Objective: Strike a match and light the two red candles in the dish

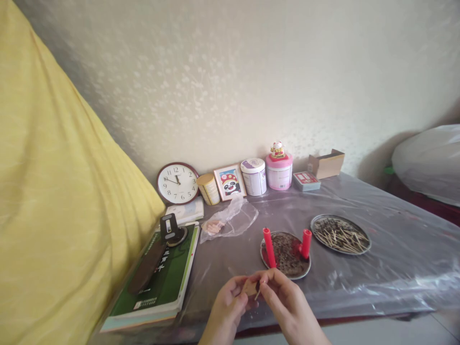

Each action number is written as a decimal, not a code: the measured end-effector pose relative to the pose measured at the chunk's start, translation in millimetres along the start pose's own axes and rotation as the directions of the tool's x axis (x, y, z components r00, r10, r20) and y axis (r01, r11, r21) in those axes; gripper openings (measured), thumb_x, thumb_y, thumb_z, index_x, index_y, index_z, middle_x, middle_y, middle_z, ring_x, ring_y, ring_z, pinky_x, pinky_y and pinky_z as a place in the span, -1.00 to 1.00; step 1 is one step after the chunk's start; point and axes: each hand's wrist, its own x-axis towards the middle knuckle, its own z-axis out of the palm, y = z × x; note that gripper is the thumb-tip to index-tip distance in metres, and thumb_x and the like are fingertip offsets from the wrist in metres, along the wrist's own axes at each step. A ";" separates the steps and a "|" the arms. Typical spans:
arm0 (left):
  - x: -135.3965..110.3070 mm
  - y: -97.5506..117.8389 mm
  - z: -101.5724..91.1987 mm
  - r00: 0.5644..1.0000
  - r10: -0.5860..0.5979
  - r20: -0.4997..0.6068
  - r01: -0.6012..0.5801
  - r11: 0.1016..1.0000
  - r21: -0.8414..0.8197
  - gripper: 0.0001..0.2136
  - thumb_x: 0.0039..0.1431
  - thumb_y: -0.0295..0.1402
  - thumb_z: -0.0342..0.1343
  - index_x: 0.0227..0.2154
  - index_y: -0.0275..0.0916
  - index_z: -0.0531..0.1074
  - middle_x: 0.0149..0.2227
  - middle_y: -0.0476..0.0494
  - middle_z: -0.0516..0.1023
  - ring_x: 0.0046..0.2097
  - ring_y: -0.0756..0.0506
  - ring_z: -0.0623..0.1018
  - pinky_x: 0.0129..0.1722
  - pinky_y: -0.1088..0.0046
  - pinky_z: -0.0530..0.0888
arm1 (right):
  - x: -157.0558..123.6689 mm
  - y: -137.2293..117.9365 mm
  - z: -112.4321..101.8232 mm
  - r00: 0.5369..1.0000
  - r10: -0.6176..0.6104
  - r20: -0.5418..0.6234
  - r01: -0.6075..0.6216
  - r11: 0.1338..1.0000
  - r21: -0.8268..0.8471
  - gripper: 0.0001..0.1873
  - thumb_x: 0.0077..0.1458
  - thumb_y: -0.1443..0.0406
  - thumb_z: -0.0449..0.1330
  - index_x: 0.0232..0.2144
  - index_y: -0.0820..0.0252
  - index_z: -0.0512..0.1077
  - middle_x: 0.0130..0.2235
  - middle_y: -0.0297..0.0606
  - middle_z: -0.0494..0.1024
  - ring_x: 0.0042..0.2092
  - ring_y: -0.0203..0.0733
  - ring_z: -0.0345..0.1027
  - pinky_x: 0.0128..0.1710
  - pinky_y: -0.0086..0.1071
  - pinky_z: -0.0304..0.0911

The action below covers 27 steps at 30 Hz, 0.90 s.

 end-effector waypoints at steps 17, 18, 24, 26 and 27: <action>2.1 -4.3 -8.0 1.000 -0.008 0.027 0.008 1.000 0.009 -0.56 -0.16 -0.12 0.36 -0.22 -0.29 0.54 -0.16 -0.36 0.60 -0.16 -0.23 0.55 -0.20 0.25 0.42 | -0.3 -0.3 1.6 0.999 -0.037 0.004 0.037 0.998 -0.044 -0.77 0.25 0.15 0.05 -0.38 0.16 0.28 -0.31 -0.23 0.51 -0.32 -0.24 0.31 -0.28 -0.38 0.28; 2.1 -4.3 -8.3 1.000 -0.009 0.026 0.008 1.000 0.005 -0.56 -0.17 -0.12 0.36 -0.23 -0.29 0.55 -0.16 -0.35 0.60 -0.16 -0.24 0.55 -0.20 0.25 0.42 | -0.1 -0.4 1.9 0.999 -0.037 0.006 0.037 0.998 -0.041 -0.77 0.24 0.15 0.05 -0.38 0.16 0.28 -0.31 -0.22 0.51 -0.33 -0.24 0.31 -0.28 -0.38 0.28; 4.8 -13.5 -14.0 1.000 0.003 -0.011 -0.003 0.999 -0.038 -0.58 -0.19 -0.15 0.38 -0.26 -0.29 0.55 -0.22 -0.33 0.62 -0.21 -0.22 0.56 -0.25 0.27 0.43 | 0.5 3.6 1.0 0.999 -0.039 0.030 0.040 0.998 -0.052 -0.75 0.25 0.13 0.03 -0.38 0.17 0.27 -0.27 -0.18 0.51 -0.29 -0.21 0.35 -0.26 -0.36 0.29; 6.6 -17.9 -16.7 1.000 0.002 -0.019 -0.003 0.998 -0.060 -0.58 -0.22 -0.15 0.39 -0.27 -0.28 0.55 -0.25 -0.30 0.62 -0.24 -0.20 0.57 -0.30 0.30 0.43 | 0.4 5.7 -0.3 0.999 -0.045 0.028 0.047 0.997 -0.068 -0.75 0.25 0.13 0.03 -0.38 0.17 0.28 -0.26 -0.16 0.51 -0.28 -0.19 0.36 -0.26 -0.35 0.30; 7.5 -19.5 -17.8 1.000 -0.003 -0.017 0.002 0.998 -0.069 -0.57 -0.22 -0.15 0.40 -0.27 -0.28 0.55 -0.25 -0.30 0.62 -0.24 -0.20 0.57 -0.31 0.32 0.43 | 0.5 6.4 -1.0 0.998 -0.051 0.030 0.053 0.996 -0.075 -0.75 0.25 0.13 0.03 -0.38 0.17 0.28 -0.26 -0.16 0.51 -0.28 -0.18 0.36 -0.26 -0.34 0.30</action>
